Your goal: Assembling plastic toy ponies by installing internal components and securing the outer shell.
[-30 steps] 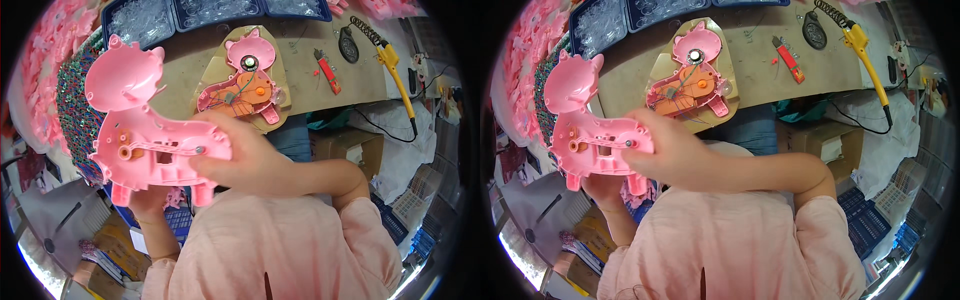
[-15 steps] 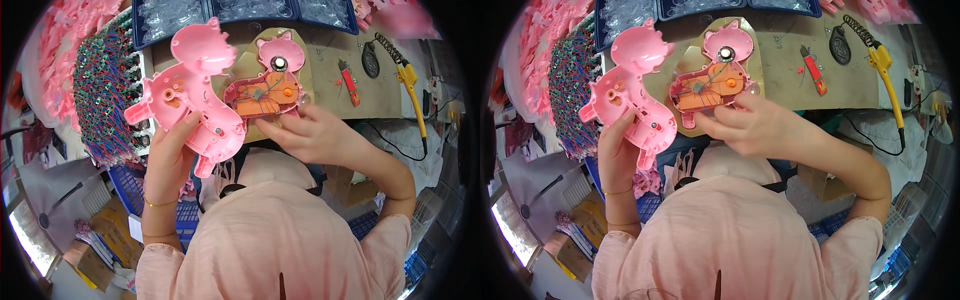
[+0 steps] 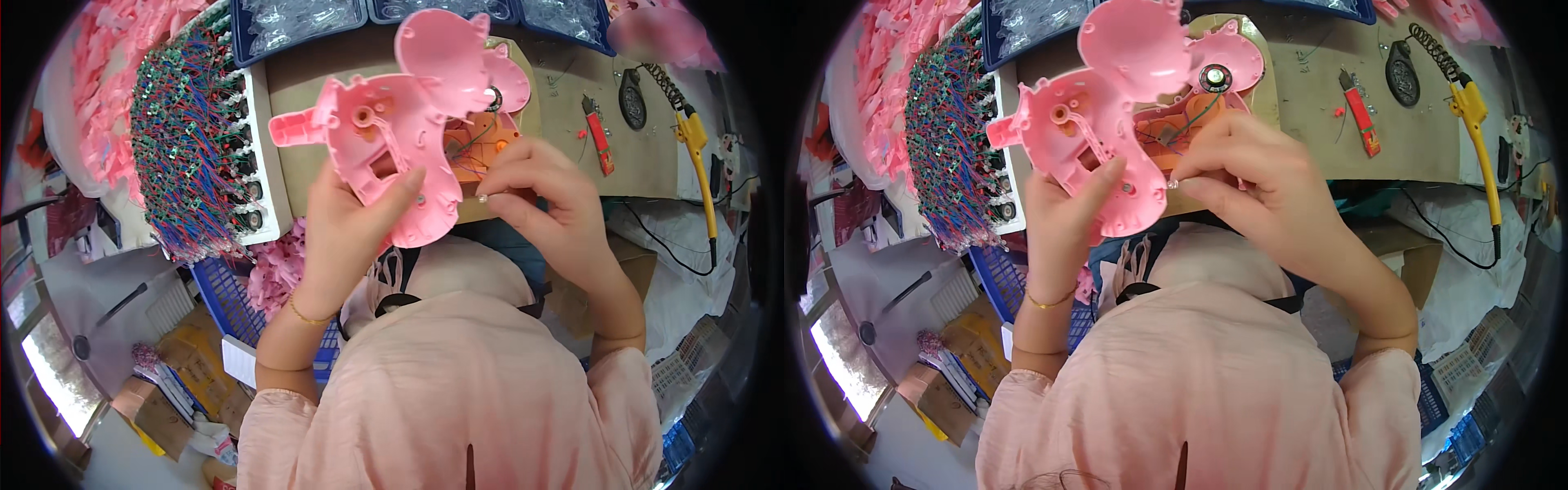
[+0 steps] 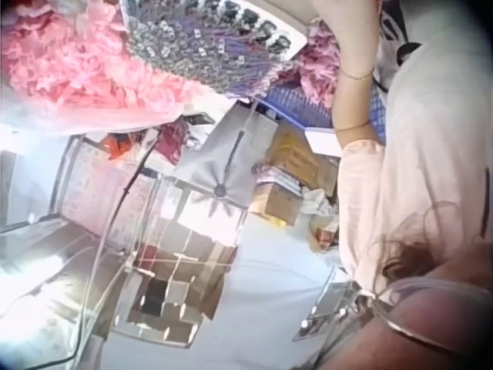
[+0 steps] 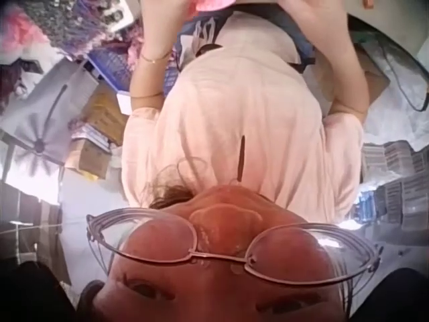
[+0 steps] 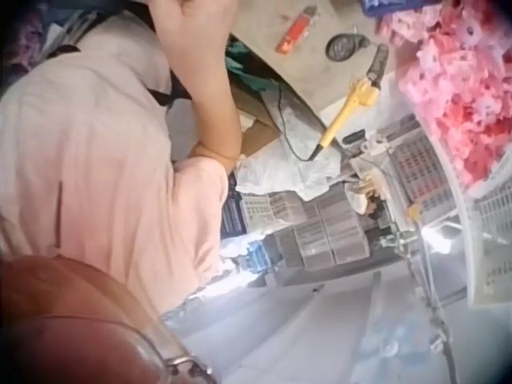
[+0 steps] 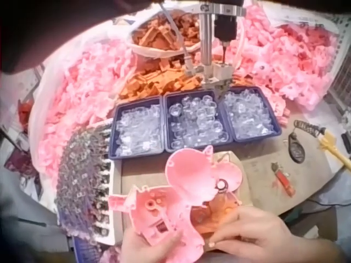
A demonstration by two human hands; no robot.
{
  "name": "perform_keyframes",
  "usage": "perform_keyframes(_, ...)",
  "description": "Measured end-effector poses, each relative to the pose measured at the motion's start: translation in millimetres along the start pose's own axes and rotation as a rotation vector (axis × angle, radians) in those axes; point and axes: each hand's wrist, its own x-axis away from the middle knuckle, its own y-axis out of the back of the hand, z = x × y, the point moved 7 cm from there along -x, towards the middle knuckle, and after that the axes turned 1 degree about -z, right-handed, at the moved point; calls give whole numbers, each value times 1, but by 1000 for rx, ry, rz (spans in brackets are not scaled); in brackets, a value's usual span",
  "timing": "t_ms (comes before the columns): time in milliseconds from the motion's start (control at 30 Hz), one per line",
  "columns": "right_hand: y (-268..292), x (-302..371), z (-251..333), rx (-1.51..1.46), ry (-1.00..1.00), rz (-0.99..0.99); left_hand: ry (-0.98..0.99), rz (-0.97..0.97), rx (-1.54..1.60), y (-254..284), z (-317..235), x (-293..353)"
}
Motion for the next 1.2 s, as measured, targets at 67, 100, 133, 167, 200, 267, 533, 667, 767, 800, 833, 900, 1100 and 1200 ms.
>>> perform_keyframes(67, 5, -2, 22, 134, 206, -161, -18, -20, -148, -4, -4, 3)
perform_keyframes(100, 2, -3, 22, 130, 202, -171, -40, -44, -287, -5, -6, 4)
perform_keyframes(133, -1, -3, 29, 320, 292, -230, -38, -36, -294, -10, -4, 4)
perform_keyframes(167, -5, -3, 37, 510, 383, -286, -134, -76, -299, -12, -9, 6)
perform_keyframes(200, -7, -5, 39, 507, 381, -293, -230, -116, -302, -13, -13, 8)
perform_keyframes(267, -19, -9, 43, 712, 394, -245, -264, -110, -334, -15, -9, 8)
perform_keyframes(533, -7, -11, 28, 526, 244, -382, -379, -97, -449, -17, -14, 8)
perform_keyframes(667, -11, -8, 28, 540, 266, -429, -327, -143, -451, -19, -16, 10)
perform_keyframes(767, -10, -7, 27, 477, 261, -451, -299, -160, -469, -17, -13, 10)
perform_keyframes(800, -9, -7, 26, 419, 246, -448, -358, -177, -448, -17, -14, 10)
perform_keyframes(833, -9, -7, 26, 418, 246, -447, -417, -194, -427, -17, -15, 11)
perform_keyframes(900, -9, -7, 23, 441, 209, -427, -438, -191, -465, -17, -15, 11)
perform_keyframes(1100, -11, -6, 26, 545, 222, -400, -518, -211, -525, -21, -16, 13)
perform_keyframes(1200, -13, -5, 27, 593, 230, -423, -520, -192, -558, -20, -18, 12)
